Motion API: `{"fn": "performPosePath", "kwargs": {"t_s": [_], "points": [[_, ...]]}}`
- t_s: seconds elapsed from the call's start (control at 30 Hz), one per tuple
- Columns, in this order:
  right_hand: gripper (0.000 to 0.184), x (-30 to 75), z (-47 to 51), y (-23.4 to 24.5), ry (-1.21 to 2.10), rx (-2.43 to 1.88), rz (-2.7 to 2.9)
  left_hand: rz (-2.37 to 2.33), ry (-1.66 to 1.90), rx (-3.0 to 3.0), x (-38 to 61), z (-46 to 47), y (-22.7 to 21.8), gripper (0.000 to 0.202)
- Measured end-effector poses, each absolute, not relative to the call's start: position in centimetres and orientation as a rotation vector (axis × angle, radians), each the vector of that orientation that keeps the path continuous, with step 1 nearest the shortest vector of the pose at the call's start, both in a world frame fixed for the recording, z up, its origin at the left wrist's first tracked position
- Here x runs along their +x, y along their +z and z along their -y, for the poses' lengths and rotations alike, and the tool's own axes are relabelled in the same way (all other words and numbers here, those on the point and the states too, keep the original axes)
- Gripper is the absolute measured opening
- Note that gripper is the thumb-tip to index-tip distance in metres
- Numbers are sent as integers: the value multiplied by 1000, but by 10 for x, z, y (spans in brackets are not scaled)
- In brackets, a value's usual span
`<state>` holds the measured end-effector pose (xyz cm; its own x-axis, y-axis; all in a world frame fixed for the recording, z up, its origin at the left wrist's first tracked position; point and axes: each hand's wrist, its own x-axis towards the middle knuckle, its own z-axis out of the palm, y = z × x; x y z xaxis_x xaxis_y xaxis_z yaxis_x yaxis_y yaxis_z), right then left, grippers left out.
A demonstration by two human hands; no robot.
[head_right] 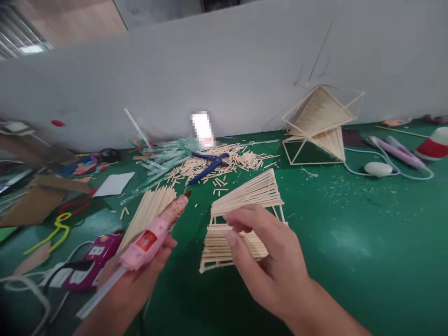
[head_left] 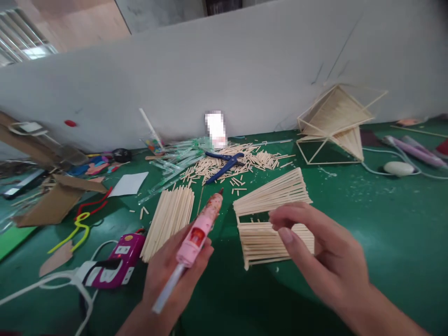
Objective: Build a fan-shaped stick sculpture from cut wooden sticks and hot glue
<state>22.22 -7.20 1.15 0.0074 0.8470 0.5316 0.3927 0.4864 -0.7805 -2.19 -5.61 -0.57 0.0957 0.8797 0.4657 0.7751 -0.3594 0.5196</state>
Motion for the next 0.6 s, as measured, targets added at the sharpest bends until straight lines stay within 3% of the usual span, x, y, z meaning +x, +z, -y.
{"fn": "performPosePath", "kwargs": {"t_s": [0.2, 0.33, 0.6], "points": [[29, 214, 114, 25, 910, -1170, 1455, -1342, 1037, 2604, -7, 72, 13, 56], [34, 205, 127, 28, 1153, -1223, 1250, -1173, 1140, 2675, 11, 80, 18, 53], [34, 211, 151, 17, 1099, -1294, 998, -716, 998, 2596, 9, 88, 37, 56]]}}
